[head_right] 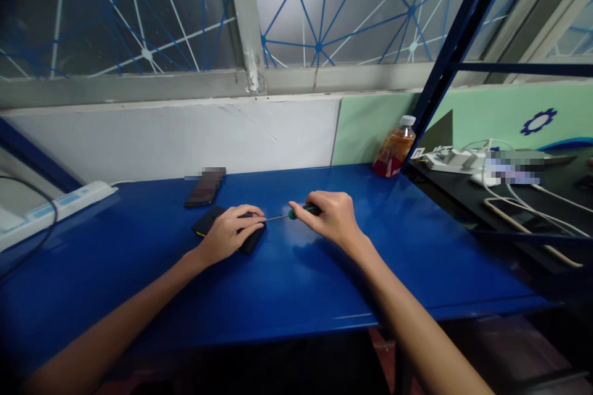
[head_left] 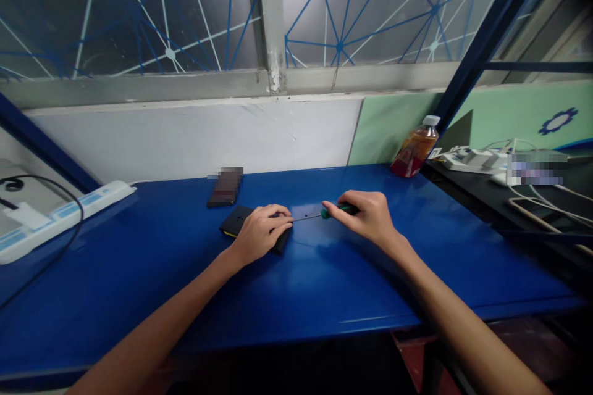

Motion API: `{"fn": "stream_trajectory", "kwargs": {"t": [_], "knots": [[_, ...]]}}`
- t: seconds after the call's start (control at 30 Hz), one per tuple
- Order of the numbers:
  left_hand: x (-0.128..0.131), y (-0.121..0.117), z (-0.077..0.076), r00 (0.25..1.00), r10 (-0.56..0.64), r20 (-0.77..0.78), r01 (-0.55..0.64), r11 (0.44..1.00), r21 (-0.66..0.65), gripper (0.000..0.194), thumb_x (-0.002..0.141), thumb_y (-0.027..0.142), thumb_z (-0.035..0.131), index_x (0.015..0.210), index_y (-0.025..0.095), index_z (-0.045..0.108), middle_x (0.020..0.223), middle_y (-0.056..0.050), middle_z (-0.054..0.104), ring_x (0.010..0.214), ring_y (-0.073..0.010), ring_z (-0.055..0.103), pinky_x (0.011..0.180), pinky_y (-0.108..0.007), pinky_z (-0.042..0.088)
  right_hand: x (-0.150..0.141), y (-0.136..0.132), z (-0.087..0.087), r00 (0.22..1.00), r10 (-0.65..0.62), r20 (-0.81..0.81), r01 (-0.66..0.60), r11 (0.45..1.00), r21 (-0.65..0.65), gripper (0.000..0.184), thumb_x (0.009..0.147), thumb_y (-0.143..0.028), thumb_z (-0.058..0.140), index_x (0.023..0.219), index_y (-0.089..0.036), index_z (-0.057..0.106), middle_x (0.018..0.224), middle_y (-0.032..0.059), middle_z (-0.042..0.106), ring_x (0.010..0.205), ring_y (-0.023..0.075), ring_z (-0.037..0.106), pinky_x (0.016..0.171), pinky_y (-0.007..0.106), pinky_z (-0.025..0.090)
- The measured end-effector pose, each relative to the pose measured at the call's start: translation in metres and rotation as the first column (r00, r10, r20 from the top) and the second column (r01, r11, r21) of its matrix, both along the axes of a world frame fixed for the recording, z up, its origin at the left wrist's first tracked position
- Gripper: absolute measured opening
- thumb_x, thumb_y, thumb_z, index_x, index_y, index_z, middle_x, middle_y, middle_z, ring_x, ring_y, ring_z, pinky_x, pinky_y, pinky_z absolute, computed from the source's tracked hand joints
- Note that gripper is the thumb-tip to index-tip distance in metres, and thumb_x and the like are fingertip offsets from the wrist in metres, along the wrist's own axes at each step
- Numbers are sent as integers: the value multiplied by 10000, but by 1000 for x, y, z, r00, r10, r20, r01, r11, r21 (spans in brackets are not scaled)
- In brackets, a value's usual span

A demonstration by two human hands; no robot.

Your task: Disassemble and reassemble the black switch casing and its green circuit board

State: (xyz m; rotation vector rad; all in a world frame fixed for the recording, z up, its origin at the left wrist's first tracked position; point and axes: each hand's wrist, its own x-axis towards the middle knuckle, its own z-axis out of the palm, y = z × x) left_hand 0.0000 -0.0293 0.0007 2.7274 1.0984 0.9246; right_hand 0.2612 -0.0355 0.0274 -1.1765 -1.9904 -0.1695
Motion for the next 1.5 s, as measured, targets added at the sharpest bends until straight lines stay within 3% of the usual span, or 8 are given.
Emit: {"fn": "stream_trajectory", "kwargs": {"t": [0.4, 0.57, 0.7, 0.9, 1.3, 1.5], "knots": [[0, 0, 1, 998, -42, -43, 42, 999, -2, 256, 968, 224, 442, 1019, 206, 692, 1096, -73, 674, 974, -205, 622, 850, -363, 450, -2, -4, 1, 1000, 1, -11, -1, 1000, 21, 428, 856, -488, 566, 580, -164, 612, 507, 24, 568, 462, 100, 456, 501, 252, 308], [1, -2, 2, 998, -18, -59, 18, 1000, 14, 265, 964, 281, 462, 1105, 214, 676, 1106, -84, 662, 985, -218, 615, 850, -371, 451, 2, 1, 1, 996, -68, -61, 66, 997, -37, 457, 856, -468, 543, 527, -159, 613, 454, 22, 528, 441, 101, 428, 492, 250, 288], [-1, -1, 0, 999, -11, -45, 12, 1000, 24, 324, 961, 187, 402, 1172, 225, 645, 1091, -87, 657, 965, -214, 606, 813, -365, 459, 6, 5, 1, 989, -130, -74, 123, 989, -86, 456, 835, -461, 536, 507, -158, 631, 428, 20, 508, 422, 101, 393, 482, 253, 272], [-3, 1, -4, 997, 23, -75, -21, 1000, 22, 333, 924, 114, 402, 1084, 215, 675, 1026, -81, 641, 929, -218, 582, 804, -368, 455, 5, 6, -1, 990, -138, -36, 131, 980, -151, 442, 821, -451, 537, 513, -155, 648, 425, 21, 507, 426, 102, 391, 492, 256, 267], [1, 1, -3, 994, 53, -99, -48, 998, 44, 301, 955, 145, 399, 1088, 193, 665, 981, -84, 633, 897, -213, 566, 785, -362, 437, -3, 5, -3, 982, -170, -82, 149, 964, -220, 445, 811, -462, 548, 506, -153, 648, 393, 14, 474, 421, 97, 317, 473, 258, 238], [2, 0, -3, 984, 141, -109, -134, 989, 67, 303, 965, 157, 382, 1086, 178, 659, 964, -82, 629, 897, -209, 563, 790, -355, 438, -6, 5, -5, 986, -143, -84, 114, 954, -278, 523, 871, -510, 497, 517, -151, 635, 408, 0, 454, 437, 95, 351, 506, 259, 252]]}}
